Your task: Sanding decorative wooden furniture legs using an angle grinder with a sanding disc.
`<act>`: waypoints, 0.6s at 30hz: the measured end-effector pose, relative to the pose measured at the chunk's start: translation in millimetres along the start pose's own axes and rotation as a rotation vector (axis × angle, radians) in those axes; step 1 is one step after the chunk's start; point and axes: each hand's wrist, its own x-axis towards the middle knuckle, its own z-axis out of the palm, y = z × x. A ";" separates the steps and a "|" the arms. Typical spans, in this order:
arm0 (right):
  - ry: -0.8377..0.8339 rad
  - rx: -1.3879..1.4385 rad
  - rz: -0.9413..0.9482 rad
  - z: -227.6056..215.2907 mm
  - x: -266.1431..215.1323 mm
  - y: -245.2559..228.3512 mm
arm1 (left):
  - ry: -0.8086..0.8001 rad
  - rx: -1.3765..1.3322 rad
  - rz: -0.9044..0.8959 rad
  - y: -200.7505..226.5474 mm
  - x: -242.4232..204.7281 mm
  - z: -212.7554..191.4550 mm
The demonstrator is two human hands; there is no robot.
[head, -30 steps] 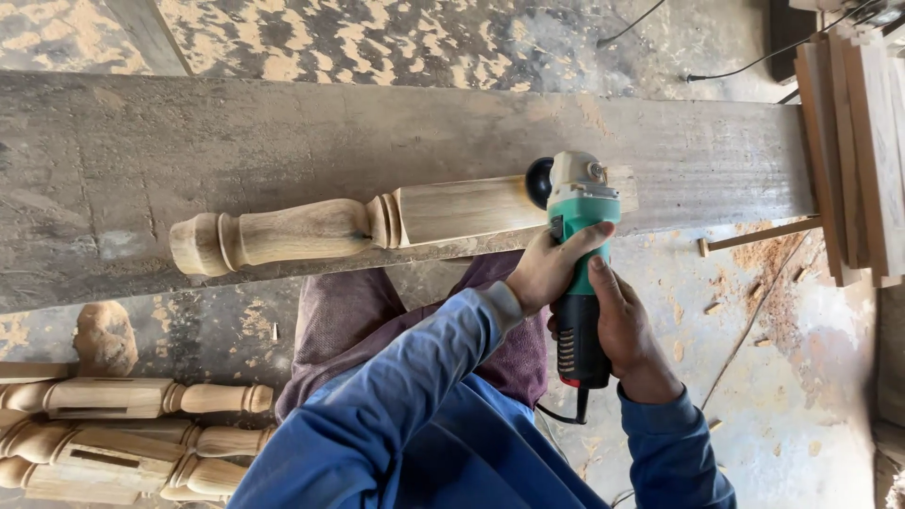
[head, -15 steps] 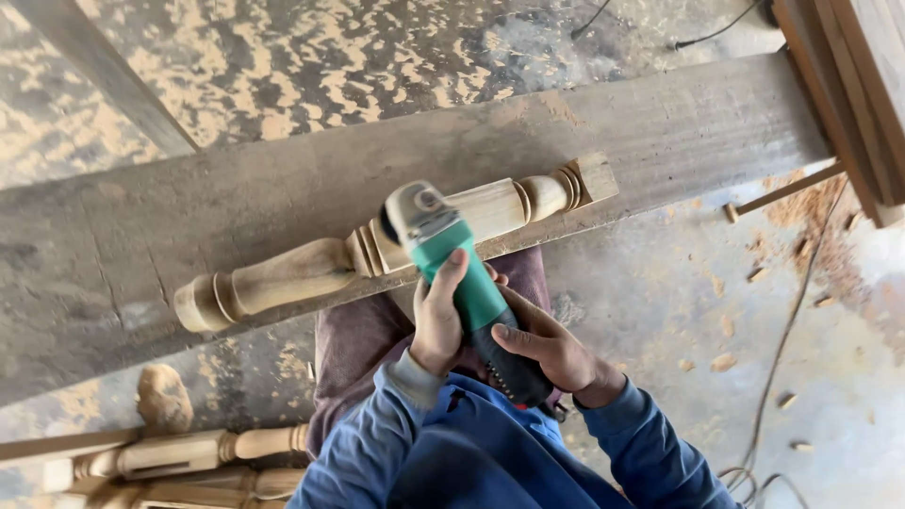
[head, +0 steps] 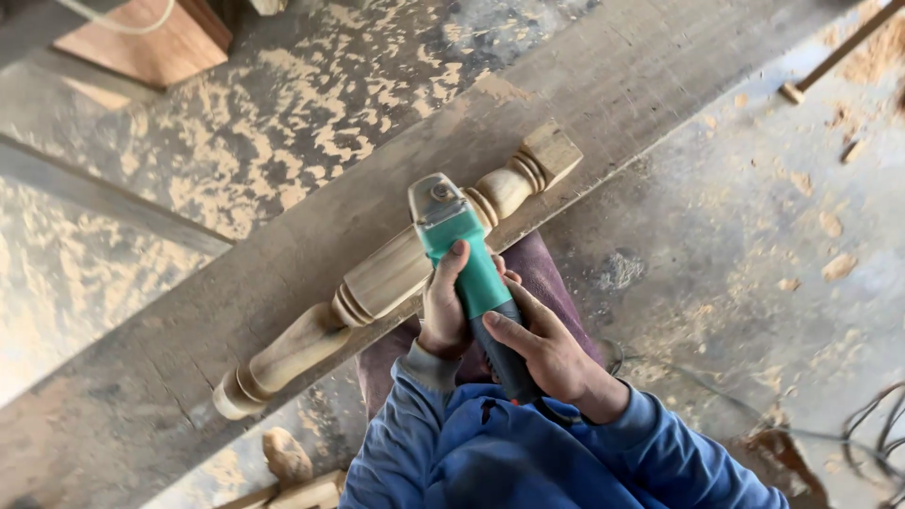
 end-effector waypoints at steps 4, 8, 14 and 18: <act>0.018 -0.002 -0.136 -5.9 5.0 1.6 | -0.089 0.019 -0.031 -0.7 12.7 1.3; 0.028 -0.041 -0.112 -8.4 5.4 -3.9 | -0.045 0.032 -0.097 -1.2 16.1 6.1; 0.027 -0.127 -0.146 -16.5 -6.9 -15.0 | -0.010 0.042 -0.108 -6.2 11.3 14.2; 0.024 -0.222 -0.090 -17.3 -19.9 -20.8 | -0.008 0.040 -0.129 -10.8 5.1 13.4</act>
